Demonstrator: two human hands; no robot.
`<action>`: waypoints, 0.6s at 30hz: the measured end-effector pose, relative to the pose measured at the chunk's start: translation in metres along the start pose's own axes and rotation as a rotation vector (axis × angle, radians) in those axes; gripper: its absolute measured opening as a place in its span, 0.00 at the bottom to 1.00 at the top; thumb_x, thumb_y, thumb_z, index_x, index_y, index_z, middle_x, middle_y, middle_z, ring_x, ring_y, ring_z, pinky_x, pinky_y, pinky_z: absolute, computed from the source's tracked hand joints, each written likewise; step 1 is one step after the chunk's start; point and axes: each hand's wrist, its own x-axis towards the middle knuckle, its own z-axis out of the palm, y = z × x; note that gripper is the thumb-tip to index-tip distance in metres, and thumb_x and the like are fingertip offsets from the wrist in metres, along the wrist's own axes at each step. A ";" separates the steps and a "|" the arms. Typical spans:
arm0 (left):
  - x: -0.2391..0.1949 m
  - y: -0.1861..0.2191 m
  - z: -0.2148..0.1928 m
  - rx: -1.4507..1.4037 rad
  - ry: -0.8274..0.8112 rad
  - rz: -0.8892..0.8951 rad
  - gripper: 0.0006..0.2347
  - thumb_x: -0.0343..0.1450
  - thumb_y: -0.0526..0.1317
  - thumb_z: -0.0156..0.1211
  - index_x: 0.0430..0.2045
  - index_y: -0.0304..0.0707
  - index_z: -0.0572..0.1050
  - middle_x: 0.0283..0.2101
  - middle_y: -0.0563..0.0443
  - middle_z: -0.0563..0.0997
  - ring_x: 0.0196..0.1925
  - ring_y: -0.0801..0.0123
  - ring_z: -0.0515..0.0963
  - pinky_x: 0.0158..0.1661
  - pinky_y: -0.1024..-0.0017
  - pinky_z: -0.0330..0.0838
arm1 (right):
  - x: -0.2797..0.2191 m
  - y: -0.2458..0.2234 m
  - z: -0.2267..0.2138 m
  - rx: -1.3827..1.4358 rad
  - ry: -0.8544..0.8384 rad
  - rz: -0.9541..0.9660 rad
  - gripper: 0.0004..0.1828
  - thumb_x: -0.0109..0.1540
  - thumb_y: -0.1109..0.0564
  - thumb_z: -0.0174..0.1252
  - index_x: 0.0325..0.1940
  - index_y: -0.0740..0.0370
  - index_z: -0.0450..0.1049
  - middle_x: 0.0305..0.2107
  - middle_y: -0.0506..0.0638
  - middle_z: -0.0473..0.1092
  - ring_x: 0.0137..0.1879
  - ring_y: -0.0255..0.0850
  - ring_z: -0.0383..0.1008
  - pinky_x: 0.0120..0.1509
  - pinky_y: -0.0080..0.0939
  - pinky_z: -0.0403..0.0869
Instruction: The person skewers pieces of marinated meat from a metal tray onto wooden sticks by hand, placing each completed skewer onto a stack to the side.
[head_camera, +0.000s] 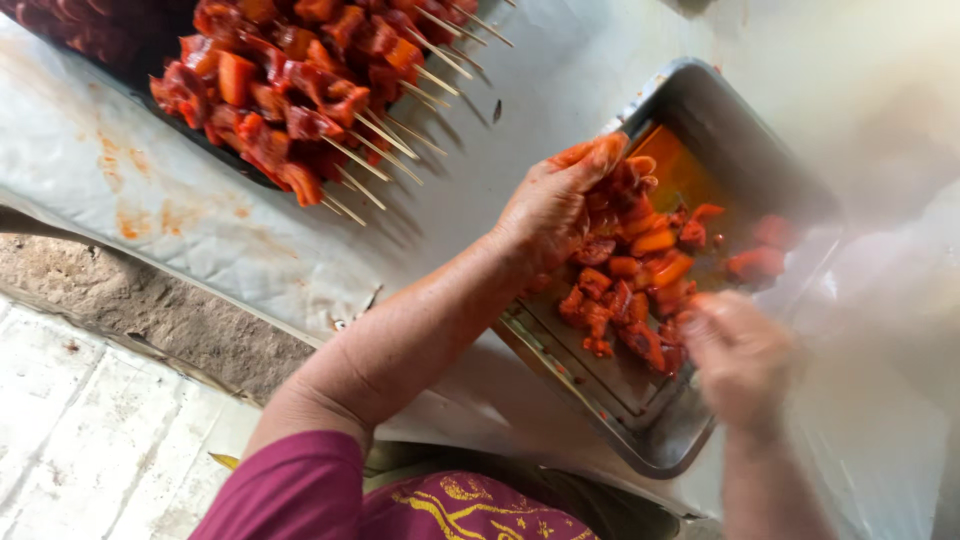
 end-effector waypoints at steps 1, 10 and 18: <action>0.002 0.001 0.000 0.045 -0.042 0.062 0.14 0.76 0.44 0.57 0.50 0.35 0.77 0.46 0.45 0.83 0.47 0.63 0.82 0.49 0.61 0.80 | 0.011 0.000 -0.007 0.104 -0.015 0.125 0.04 0.67 0.64 0.61 0.44 0.68 0.77 0.26 0.50 0.68 0.30 0.36 0.66 0.35 0.36 0.64; -0.012 -0.007 -0.005 1.917 -0.325 0.465 0.22 0.66 0.51 0.66 0.48 0.37 0.74 0.52 0.34 0.78 0.53 0.47 0.79 0.51 0.57 0.75 | 0.164 -0.082 0.026 -0.112 -0.087 -0.375 0.05 0.59 0.66 0.61 0.39 0.66 0.78 0.30 0.52 0.75 0.35 0.39 0.76 0.38 0.37 0.73; -0.014 -0.016 -0.005 2.082 -0.392 0.208 0.24 0.69 0.43 0.62 0.59 0.33 0.67 0.50 0.32 0.78 0.54 0.44 0.78 0.55 0.53 0.71 | 0.297 -0.089 0.128 0.355 -0.288 -0.030 0.06 0.62 0.68 0.58 0.34 0.65 0.80 0.25 0.47 0.72 0.26 0.30 0.68 0.28 0.31 0.64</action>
